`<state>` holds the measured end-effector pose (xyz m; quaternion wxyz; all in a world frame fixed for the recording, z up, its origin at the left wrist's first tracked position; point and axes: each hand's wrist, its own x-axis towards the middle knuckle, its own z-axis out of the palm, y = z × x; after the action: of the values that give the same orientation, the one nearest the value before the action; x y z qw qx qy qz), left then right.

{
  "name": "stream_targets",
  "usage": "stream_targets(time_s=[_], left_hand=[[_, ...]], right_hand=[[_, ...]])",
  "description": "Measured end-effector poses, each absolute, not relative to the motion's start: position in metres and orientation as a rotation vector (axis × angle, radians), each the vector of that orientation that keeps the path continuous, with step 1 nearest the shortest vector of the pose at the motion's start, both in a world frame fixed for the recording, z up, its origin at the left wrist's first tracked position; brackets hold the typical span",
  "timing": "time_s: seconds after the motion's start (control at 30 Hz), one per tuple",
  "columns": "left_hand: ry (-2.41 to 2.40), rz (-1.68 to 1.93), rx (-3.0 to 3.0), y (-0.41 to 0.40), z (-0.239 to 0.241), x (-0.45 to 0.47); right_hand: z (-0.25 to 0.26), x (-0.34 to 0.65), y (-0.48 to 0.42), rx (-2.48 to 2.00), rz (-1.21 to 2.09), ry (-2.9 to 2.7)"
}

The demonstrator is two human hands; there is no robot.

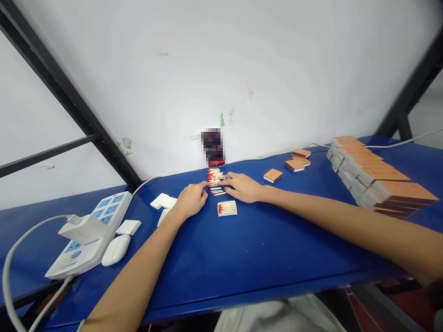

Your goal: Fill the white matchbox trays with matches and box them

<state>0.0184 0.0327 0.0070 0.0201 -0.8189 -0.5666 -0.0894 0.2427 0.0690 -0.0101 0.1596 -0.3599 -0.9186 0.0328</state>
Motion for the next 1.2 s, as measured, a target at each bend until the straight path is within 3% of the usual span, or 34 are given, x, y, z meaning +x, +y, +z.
stream_targets(time_s=[1.2], left_hand=[[-1.736, -0.266, -2.562, 0.0328, 0.0059, 0.0171]], right_hand=[[-0.0079, 0.2428, 0.0661, -1.01, 0.082, -2.629]])
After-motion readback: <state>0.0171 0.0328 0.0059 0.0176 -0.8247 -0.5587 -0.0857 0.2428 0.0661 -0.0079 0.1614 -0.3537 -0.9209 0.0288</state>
